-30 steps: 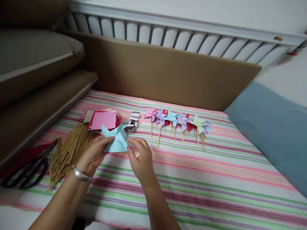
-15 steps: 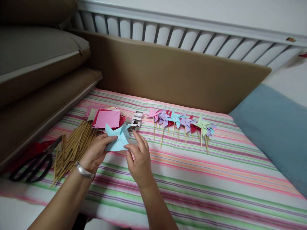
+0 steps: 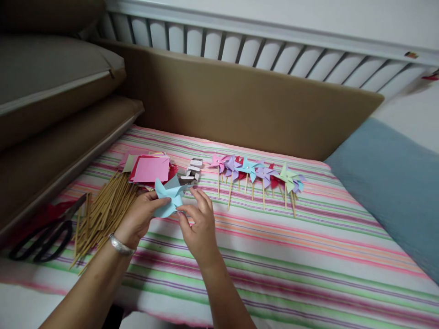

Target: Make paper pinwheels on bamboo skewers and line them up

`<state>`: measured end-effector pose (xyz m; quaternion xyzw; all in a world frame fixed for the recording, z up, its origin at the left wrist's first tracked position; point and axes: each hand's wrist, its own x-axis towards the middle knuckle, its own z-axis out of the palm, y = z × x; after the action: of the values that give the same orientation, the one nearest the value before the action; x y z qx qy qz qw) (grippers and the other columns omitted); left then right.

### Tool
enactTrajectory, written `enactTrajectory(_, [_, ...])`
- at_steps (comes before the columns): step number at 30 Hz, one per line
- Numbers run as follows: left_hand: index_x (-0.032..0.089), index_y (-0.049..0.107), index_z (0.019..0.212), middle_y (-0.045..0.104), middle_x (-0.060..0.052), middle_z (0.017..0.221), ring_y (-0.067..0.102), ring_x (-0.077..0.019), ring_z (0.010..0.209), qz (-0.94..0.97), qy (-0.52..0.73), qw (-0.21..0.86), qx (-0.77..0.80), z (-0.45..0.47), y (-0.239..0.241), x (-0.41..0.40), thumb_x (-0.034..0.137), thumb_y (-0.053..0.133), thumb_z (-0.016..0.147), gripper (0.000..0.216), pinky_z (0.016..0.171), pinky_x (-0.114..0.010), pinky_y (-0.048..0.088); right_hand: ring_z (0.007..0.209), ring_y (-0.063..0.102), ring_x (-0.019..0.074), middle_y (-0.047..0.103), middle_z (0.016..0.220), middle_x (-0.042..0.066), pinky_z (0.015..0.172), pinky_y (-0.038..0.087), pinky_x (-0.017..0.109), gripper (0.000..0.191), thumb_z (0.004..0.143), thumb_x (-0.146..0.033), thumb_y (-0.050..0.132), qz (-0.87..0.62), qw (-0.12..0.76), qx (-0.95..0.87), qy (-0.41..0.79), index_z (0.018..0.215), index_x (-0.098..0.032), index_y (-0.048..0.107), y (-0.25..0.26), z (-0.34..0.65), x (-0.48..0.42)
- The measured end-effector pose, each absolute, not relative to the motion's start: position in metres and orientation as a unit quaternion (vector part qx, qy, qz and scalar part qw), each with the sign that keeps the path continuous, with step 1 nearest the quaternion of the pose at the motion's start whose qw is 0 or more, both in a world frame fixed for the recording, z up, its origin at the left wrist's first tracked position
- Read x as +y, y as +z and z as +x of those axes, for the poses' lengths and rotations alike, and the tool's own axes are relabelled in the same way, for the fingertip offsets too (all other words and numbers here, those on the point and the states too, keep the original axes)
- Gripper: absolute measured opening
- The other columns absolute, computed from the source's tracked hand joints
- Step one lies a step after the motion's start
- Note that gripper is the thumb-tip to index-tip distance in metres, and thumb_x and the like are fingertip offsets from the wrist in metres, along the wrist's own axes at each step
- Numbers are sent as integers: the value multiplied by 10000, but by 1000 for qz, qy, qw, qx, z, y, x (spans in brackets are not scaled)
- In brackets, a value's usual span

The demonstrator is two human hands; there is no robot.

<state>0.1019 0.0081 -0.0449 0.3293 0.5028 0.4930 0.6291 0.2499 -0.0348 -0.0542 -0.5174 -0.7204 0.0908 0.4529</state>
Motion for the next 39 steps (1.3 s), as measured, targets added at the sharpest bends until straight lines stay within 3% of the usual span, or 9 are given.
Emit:
enactTrajectory(10, [113,709,670,656,-23,588,551,-119,512,365,417,688,468,112,-49,2,271,768,508,234,543,-240,406,1319,336,274,477,1365,73,1045,312,513,67,764,-197,620,-562,473,-657,168,729,-228,670,-58,252,-30])
enactTrajectory(33, [111,719,720,645,-16,593,524,-104,520,409,415,672,457,114,-52,1,270,783,521,262,553,-231,384,1292,354,299,520,1308,115,1019,320,511,79,710,-138,599,-613,413,-657,145,674,-203,628,-55,248,-30])
enactTrajectory(39, [125,705,685,687,-21,634,582,-127,548,370,491,629,476,98,-31,1,224,781,514,212,585,-249,453,1192,488,250,570,1257,93,1016,351,451,74,749,-247,607,-613,491,-590,186,790,-215,658,-47,257,-28])
